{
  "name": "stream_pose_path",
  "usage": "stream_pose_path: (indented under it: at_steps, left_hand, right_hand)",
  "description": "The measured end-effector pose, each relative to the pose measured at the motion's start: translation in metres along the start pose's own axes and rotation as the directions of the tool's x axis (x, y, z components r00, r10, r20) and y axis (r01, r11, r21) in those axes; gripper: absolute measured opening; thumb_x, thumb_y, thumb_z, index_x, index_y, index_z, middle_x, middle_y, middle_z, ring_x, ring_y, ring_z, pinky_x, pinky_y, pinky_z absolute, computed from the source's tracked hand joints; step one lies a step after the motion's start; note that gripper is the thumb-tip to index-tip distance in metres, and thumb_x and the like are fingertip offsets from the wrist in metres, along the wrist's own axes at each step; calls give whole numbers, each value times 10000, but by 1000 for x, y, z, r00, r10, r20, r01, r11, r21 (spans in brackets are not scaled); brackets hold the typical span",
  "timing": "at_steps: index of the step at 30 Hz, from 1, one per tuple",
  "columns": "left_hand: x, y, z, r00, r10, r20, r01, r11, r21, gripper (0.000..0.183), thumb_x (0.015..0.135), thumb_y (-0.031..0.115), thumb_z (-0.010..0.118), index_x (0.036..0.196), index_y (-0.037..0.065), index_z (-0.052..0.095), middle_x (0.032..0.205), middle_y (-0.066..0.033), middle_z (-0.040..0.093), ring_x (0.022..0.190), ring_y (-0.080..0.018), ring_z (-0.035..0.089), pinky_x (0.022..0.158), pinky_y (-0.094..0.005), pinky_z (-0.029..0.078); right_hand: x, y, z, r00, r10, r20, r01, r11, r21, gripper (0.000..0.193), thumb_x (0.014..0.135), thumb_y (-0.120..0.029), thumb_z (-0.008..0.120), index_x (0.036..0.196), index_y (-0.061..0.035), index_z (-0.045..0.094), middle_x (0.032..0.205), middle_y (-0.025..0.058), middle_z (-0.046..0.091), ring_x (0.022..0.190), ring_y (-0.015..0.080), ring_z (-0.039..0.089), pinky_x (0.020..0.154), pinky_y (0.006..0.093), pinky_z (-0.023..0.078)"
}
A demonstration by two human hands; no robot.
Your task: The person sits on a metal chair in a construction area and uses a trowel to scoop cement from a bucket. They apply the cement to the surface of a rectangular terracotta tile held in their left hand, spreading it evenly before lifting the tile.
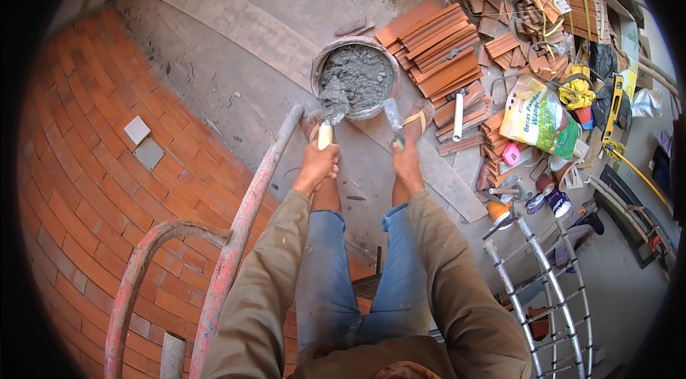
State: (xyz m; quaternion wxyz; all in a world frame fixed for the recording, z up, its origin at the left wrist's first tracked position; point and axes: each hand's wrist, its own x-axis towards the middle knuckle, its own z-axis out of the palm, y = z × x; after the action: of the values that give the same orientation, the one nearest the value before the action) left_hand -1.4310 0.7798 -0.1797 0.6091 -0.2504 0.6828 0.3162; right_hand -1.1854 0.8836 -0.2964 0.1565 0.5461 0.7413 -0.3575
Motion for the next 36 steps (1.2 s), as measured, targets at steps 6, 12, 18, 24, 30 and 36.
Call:
stream_pose_path:
  at_steps: [6, 12, 18, 24, 30, 36]
  left_hand:
    - [0, 0, -17, 1000, 5, -23, -4, 1000, 20, 210, 897, 156, 615, 1020, 9, 532, 686, -28, 564, 480, -87, 521, 396, -247, 444]
    - [-6, 19, -16, 999, 25, 22, -25, 999, 26, 214, 903, 160, 613, 1034, 10, 535, 689, -15, 552, 482, -83, 509, 407, -240, 438]
    - [-6, 21, -21, 1000, 12, 3, -12, 997, 73, 214, 905, 162, 616, 1041, 15, 543, 695, -10, 546, 492, -86, 510, 407, -245, 435]
    - [1, 15, -25, 1000, -1, -18, 3, 995, 96, 205, 902, 164, 631, 1027, 27, 545, 699, -11, 550, 495, -87, 511, 409, -246, 436]
    - [-2, 20, -27, 1000, 25, -10, -24, 997, 78, 214, 885, 158, 628, 977, -15, 541, 690, -36, 582, 485, -93, 542, 398, -249, 464]
    - [-6, 26, -22, 998, 57, -17, -55, 992, 111, 212, 890, 158, 626, 969, -20, 543, 685, -39, 575, 480, -97, 536, 391, -257, 452]
  right_hand:
    - [38, -49, -114, 976, -66, 210, 134, 934, -331, 331, 887, -295, 639, 1145, -88, 646, 949, 182, 662, 921, 400, 634, 798, 502, 501]
    - [103, -13, -115, 903, -272, 332, 395, 828, -397, 372, 858, -345, 680, 1130, -91, 673, 950, 183, 673, 955, 394, 630, 834, 487, 494]
    - [116, 8, -82, 874, -211, 438, 360, 887, -290, 349, 875, -330, 654, 1123, -87, 686, 1063, 216, 673, 1052, 400, 614, 913, 485, 472]
    - [98, 1, -43, 818, -109, 565, 243, 956, -168, 359, 904, -335, 628, 1176, -106, 673, 1124, 221, 667, 1092, 401, 607, 944, 470, 468]
    - [49, -25, 17, 835, -102, 541, 123, 992, -3, 405, 917, -360, 615, 1202, -74, 648, 1100, 239, 668, 1072, 416, 614, 929, 466, 473]
    - [3, -45, 51, 886, 10, 464, -159, 945, 285, 424, 931, -364, 591, 1158, -8, 622, 1036, 248, 675, 1009, 406, 638, 880, 451, 477]
